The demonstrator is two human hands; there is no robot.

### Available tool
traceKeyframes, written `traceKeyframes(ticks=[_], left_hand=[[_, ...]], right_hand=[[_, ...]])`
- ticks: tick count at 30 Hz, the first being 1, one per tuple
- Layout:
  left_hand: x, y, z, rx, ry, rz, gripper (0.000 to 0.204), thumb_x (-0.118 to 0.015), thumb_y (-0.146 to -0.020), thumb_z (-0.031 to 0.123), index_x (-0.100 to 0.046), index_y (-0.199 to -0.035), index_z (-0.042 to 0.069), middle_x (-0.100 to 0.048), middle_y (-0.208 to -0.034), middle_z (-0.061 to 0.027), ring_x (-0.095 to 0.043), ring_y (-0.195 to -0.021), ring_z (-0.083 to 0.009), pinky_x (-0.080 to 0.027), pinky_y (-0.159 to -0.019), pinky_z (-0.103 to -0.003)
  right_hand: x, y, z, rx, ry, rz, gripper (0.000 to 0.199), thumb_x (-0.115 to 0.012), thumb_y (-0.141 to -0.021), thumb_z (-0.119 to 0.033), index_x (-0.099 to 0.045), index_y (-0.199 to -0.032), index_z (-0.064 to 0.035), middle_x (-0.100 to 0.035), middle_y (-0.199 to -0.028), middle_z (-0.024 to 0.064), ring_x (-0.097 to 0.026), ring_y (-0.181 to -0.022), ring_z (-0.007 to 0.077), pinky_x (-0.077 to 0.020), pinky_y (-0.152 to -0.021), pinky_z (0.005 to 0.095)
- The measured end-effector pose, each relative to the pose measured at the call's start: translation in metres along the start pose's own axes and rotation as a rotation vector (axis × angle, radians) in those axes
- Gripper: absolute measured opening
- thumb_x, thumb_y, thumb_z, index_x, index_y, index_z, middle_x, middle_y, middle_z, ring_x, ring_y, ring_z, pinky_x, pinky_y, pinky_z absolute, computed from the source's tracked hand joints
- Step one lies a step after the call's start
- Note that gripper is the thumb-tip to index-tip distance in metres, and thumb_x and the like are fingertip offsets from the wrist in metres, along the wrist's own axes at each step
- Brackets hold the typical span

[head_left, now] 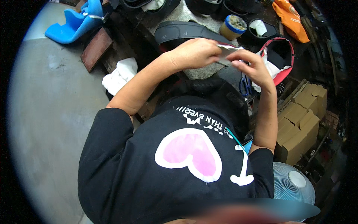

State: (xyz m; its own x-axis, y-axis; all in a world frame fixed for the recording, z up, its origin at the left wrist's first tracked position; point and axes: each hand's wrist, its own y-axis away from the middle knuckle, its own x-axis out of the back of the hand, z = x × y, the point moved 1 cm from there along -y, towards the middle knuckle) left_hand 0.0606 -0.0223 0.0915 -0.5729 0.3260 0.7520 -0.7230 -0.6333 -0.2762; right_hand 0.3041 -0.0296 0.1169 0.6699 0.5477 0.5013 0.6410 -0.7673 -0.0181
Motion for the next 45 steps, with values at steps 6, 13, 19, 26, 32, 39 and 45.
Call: traceKeyframes(ticks=[6,13,19,26,32,39,45], left_hand=[[-0.016,-0.096,-0.022,0.167,-0.257,0.452,0.043,-0.075,-0.078,0.027,-0.06,-0.112,0.005,-0.06,-0.11,-0.0193,-0.062,-0.096,-0.0385,-0.051,-0.087,-0.044],[-0.04,-0.106,-0.065,0.353,-0.111,0.304,0.062,-0.078,-0.076,0.034,-0.056,-0.125,0.003,-0.063,-0.107,-0.0237,-0.062,-0.103,-0.0389,-0.049,-0.09,-0.043],[-0.026,-0.094,-0.068,0.426,-0.034,0.283,0.061,-0.071,-0.083,0.04,-0.059,-0.125,-0.002,-0.063,-0.117,-0.0256,-0.061,-0.111,-0.0361,-0.047,-0.097,-0.041],[-0.025,-0.091,-0.068,0.517,0.074,0.33,0.064,-0.065,-0.087,0.047,-0.057,-0.126,-0.003,-0.064,-0.115,-0.0271,-0.062,-0.109,-0.0378,-0.048,-0.095,-0.042],[-0.029,-0.09,-0.069,0.467,-0.011,0.338,0.064,-0.067,-0.086,0.045,-0.057,-0.126,-0.003,-0.062,-0.116,-0.0274,-0.061,-0.11,-0.0398,-0.047,-0.096,-0.043],[-0.005,-0.07,-0.023,0.126,-0.225,0.593,0.045,-0.069,-0.085,0.026,-0.06,-0.122,0.002,-0.065,-0.11,-0.0211,-0.062,-0.105,-0.0365,-0.051,-0.09,-0.041],[0.013,0.031,-0.01,0.003,-0.213,0.317,0.021,-0.06,-0.073,-0.003,-0.063,-0.093,0.004,-0.063,-0.09,-0.0121,-0.064,-0.083,-0.03,-0.053,-0.075,-0.037]], right_hand=[[0.046,0.01,0.014,-0.224,0.471,0.558,0.031,-0.066,-0.088,-0.016,-0.068,-0.119,-0.0138,-0.068,-0.091,0.007,-0.065,-0.08,0.0175,-0.0509,-0.075,0.0288],[0.029,-0.005,0.072,-0.275,0.436,0.601,0.027,-0.057,-0.092,-0.014,-0.069,-0.116,-0.0151,-0.069,-0.102,0.014,-0.068,-0.093,0.0287,-0.0515,-0.081,0.0365],[-0.005,-0.038,0.088,-0.334,-0.101,0.647,0.051,-0.053,-0.088,-0.002,-0.046,-0.138,-0.0077,-0.068,-0.112,0.0211,-0.068,-0.103,0.0285,-0.0521,-0.089,0.0344],[0.0,-0.044,0.07,-0.237,0.697,0.488,0.046,-0.05,-0.086,0.0,-0.062,-0.126,-0.0195,-0.067,-0.107,0.0125,-0.067,-0.097,0.0283,-0.0531,-0.079,0.0387],[-0.002,-0.048,0.057,-0.188,0.96,0.47,0.038,-0.055,-0.084,-0.006,-0.068,-0.115,-0.0227,-0.064,-0.111,0.0046,-0.066,-0.095,0.0254,-0.0553,-0.077,0.0365],[-0.002,-0.027,0.044,-0.136,1.176,0.477,0.038,-0.058,-0.082,-0.01,-0.068,-0.114,-0.0295,-0.066,-0.105,0.0025,-0.066,-0.09,0.021,-0.0556,-0.071,0.033],[0.001,-0.013,-0.017,0.091,0.616,0.614,0.031,-0.056,-0.07,0.008,-0.07,-0.091,-0.0096,-0.067,-0.099,0.0053,-0.065,-0.09,0.0225,-0.0531,-0.074,0.0341]])
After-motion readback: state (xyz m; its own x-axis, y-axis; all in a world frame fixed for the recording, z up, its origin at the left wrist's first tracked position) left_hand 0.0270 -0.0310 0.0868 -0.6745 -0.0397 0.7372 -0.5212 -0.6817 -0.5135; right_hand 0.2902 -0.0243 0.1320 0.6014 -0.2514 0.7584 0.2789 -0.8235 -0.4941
